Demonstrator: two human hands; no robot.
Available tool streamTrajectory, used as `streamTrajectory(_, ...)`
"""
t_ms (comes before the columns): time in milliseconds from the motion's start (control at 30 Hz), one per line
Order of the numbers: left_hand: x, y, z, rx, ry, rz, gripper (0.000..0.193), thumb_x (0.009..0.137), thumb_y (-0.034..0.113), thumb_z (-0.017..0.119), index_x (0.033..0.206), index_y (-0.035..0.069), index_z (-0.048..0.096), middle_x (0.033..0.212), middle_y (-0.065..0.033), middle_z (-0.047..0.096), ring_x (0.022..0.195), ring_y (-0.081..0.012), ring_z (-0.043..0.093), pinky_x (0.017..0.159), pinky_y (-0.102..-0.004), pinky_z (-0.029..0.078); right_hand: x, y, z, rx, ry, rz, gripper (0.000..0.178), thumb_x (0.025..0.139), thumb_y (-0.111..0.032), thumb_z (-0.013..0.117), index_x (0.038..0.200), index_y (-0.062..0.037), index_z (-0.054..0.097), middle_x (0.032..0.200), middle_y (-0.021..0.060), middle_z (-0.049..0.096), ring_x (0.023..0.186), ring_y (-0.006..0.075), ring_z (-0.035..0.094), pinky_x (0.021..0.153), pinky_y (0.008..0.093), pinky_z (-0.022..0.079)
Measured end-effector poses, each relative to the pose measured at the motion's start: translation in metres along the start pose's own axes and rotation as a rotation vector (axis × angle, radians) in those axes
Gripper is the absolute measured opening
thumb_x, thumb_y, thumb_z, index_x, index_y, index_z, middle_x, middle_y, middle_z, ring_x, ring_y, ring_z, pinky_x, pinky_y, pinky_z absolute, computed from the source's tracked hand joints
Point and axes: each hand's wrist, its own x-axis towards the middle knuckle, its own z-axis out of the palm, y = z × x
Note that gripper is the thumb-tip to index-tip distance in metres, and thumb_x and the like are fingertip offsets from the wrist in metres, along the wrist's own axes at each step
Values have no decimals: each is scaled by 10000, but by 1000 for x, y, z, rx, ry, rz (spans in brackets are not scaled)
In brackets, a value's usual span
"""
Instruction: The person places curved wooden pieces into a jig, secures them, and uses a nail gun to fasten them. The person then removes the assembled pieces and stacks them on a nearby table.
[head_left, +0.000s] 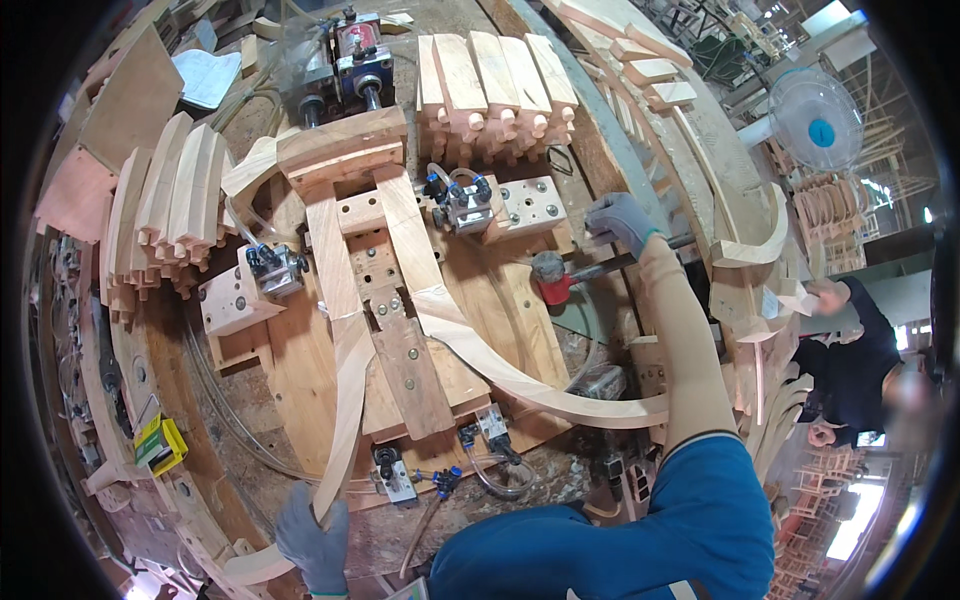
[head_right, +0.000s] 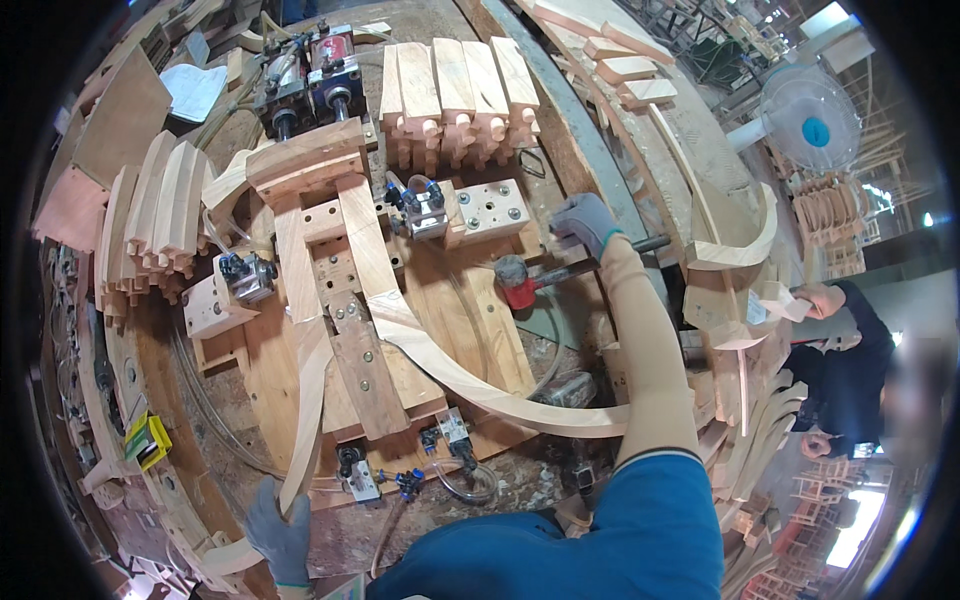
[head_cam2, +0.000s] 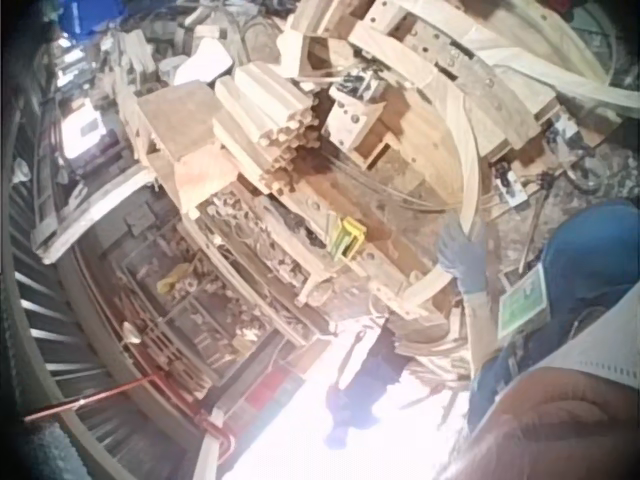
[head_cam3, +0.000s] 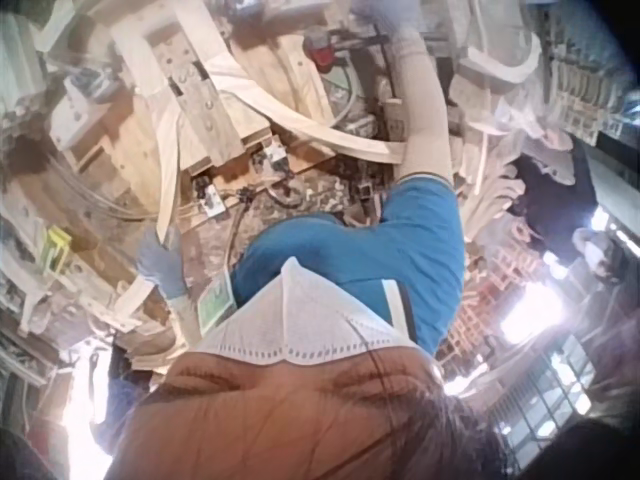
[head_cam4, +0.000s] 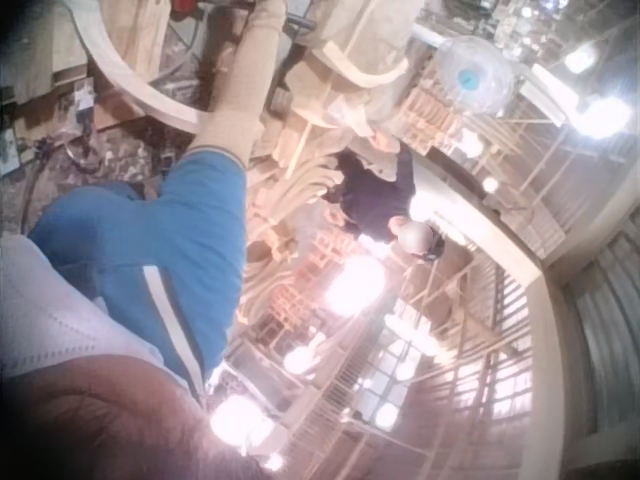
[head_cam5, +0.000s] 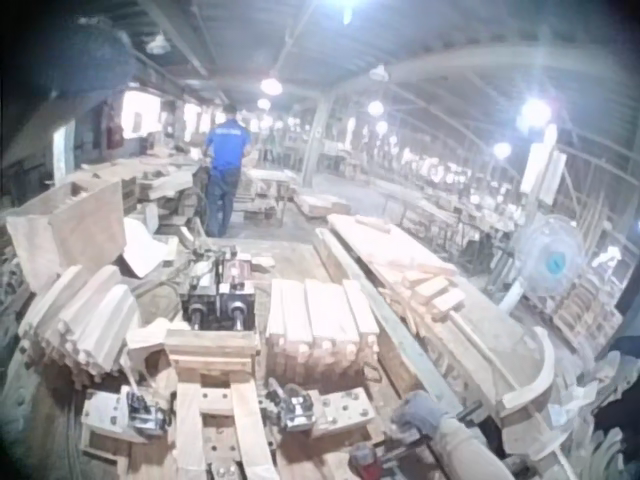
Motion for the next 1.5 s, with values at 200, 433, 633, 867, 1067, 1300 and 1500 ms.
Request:
streamTrajectory(200, 31, 66, -23, -468, 285, 222, 344, 701, 83, 726, 1007, 5, 588, 996, -147, 624, 865, -313, 594, 771, -403, 454, -134, -60, 56, 440, -438, -157, 223, 792, -6, 638, 1009, 40, 616, 835, 66, 638, 692, 142, 633, 654, 258, 544)
streamTrajectory(433, 69, 145, -33, -1383, -267, -82, 230, 807, 29, 645, 1034, -10, 634, 947, -78, 652, 837, -152, 614, 741, -264, 480, -266, -68, 136, 231, -404, -479, 363, 801, 18, 630, 1151, 27, 535, 885, 84, 645, 788, 127, 620, 695, 256, 513)
streamTrajectory(633, 51, 122, -23, -1893, -520, -234, 193, 855, 18, 603, 1042, -22, 632, 926, -42, 656, 846, -87, 611, 739, -220, 489, -314, -69, 166, -353, -303, -1137, 406, 829, 1, 627, 1205, 19, 475, 947, 155, 676, 812, 179, 666, 709, 275, 516)
streamTrajectory(867, 34, 104, -22, -1967, -390, -332, 118, 829, -5, 623, 946, -11, 638, 913, -65, 664, 813, -90, 613, 715, -210, 484, -327, -51, 189, -246, -379, -915, 397, 841, -149, 657, 1182, 12, 534, 959, 133, 667, 795, 211, 664, 737, 287, 512)
streamTrajectory(1067, 27, 93, -17, -1937, -211, -298, 81, 807, 8, 656, 887, 13, 669, 871, -36, 645, 761, -79, 579, 671, -222, 449, -316, -61, 212, -204, -528, -768, 204, 799, -82, 679, 986, -6, 652, 892, 124, 662, 769, 199, 647, 683, 298, 500)
streamTrajectory(1300, 33, 27, -43, -619, 255, 1, 360, 737, 166, 717, 1042, 22, 592, 893, -108, 573, 763, -257, 548, 727, -346, 446, -229, -154, 231, -848, -347, -1278, 196, 830, -113, 578, 993, -156, 677, 890, 59, 614, 813, 235, 578, 719, 345, 456)
streamTrajectory(1500, 20, -13, -22, -362, -91, 7, 392, 791, 291, 652, 1068, 34, 547, 856, -67, 551, 798, -232, 534, 725, -369, 417, -151, -186, 318, -1380, -500, -1675, 139, 755, -94, 591, 840, -173, 668, 792, 21, 554, 825, 210, 561, 688, 335, 441)
